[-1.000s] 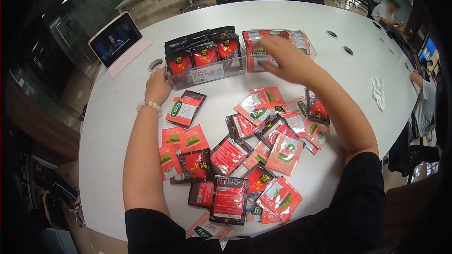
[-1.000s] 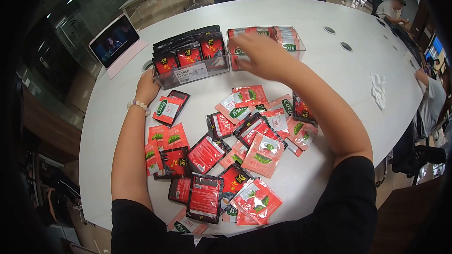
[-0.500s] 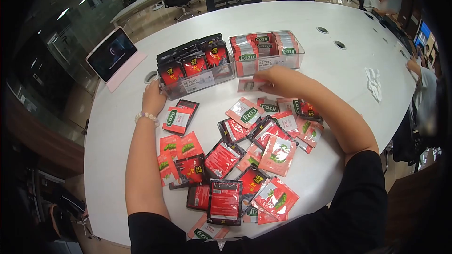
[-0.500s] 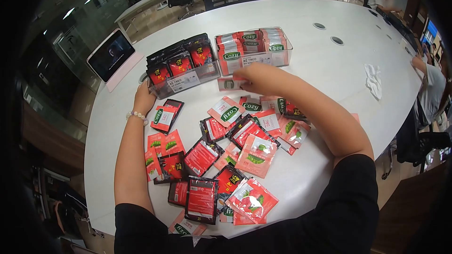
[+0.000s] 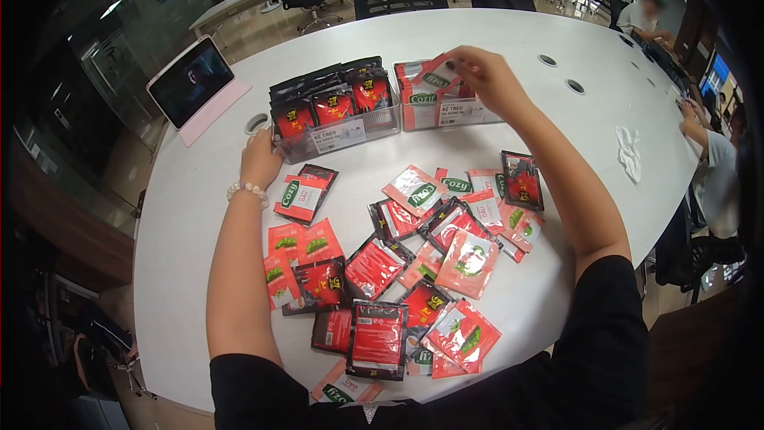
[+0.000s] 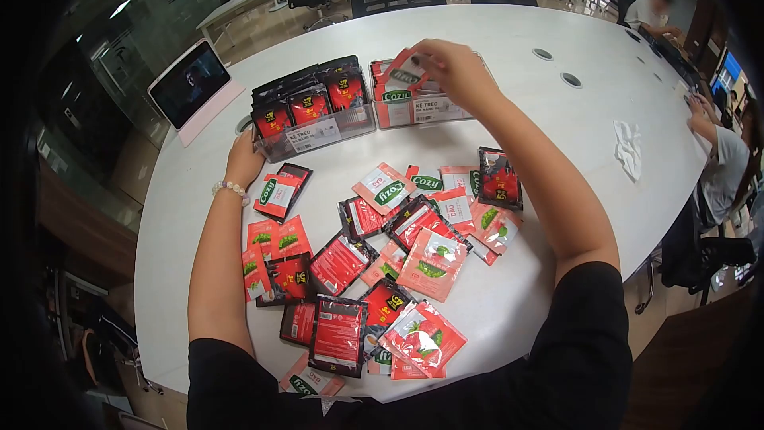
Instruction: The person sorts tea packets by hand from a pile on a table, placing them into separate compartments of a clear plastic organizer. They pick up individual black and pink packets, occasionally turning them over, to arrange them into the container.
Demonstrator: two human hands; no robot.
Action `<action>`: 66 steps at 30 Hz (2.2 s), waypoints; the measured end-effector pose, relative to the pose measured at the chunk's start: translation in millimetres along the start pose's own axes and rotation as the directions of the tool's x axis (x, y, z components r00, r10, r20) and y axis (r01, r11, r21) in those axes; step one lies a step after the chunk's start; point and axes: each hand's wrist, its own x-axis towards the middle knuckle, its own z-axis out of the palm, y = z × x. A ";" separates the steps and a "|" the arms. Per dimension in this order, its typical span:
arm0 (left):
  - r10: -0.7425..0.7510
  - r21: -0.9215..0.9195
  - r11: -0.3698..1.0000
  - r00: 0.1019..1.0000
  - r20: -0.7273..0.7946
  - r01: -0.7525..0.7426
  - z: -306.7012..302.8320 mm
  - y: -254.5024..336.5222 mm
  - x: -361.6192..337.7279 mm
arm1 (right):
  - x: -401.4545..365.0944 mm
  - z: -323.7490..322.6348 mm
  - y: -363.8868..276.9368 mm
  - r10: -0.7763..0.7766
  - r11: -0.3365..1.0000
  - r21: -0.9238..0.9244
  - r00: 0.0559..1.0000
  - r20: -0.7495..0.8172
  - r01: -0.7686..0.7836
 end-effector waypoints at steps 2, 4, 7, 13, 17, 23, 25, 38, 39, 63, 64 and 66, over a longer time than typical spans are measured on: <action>-0.008 0.010 1.000 1.000 0.005 0.008 -1.9 4.0 -1.8 | 1.3 9.0 -2.3 -0.109 0.983 -0.143 0.993 0.051 0.115; 0.003 0.018 1.000 1.000 0.004 -0.003 -1.5 1.3 0.4 | 5.6 22.1 6.4 -0.067 0.980 -0.178 0.986 0.150 0.094; 0.032 0.013 0.999 0.999 -0.006 -0.032 3.4 -5.1 1.9 | 6.4 37.9 16.5 -0.116 0.932 -0.301 0.954 0.276 0.201; 0.023 0.019 1.000 1.000 0.007 -0.023 4.0 -5.4 2.2 | 4.4 44.4 -4.1 0.069 0.982 -0.188 0.921 0.384 0.005; 0.020 0.040 0.999 1.000 0.009 -0.021 4.5 -6.2 1.8 | 3.5 38.1 5.5 0.017 0.983 -0.180 0.942 0.334 0.046; 0.033 0.054 0.998 0.999 -0.007 -0.032 5.6 -6.2 0.9 | 8.7 9.1 12.1 0.112 0.966 0.226 0.992 0.064 -0.124; 0.010 0.064 0.998 1.000 0.000 -0.010 1.6 -3.5 -0.7 | 8.4 -3.3 6.8 0.238 0.839 0.496 0.971 0.035 -0.224; 0.019 0.019 1.000 1.000 0.006 -0.020 2.8 -3.7 1.3 | -22.5 -22.0 -65.8 0.277 0.945 -0.310 0.762 0.585 -0.106; 0.032 0.011 0.999 0.999 0.003 -0.032 4.3 -5.2 1.5 | -25.5 -8.1 -59.9 0.224 0.954 -0.297 0.769 0.599 -0.046; 0.083 0.010 0.997 0.995 -0.047 -0.082 12.3 -14.9 4.9 | -10.7 -4.5 -10.6 0.057 0.861 -0.509 0.995 0.086 -0.006; 0.066 0.012 0.998 0.997 -0.033 -0.066 9.5 -11.7 4.2 | -10.3 -1.8 -9.8 0.053 0.854 -0.520 0.996 0.077 -0.005; 0.031 0.016 0.999 0.999 -0.007 -0.031 4.7 -5.6 2.5 | -4.0 -3.5 -3.1 0.055 0.954 -0.298 0.998 0.029 -0.044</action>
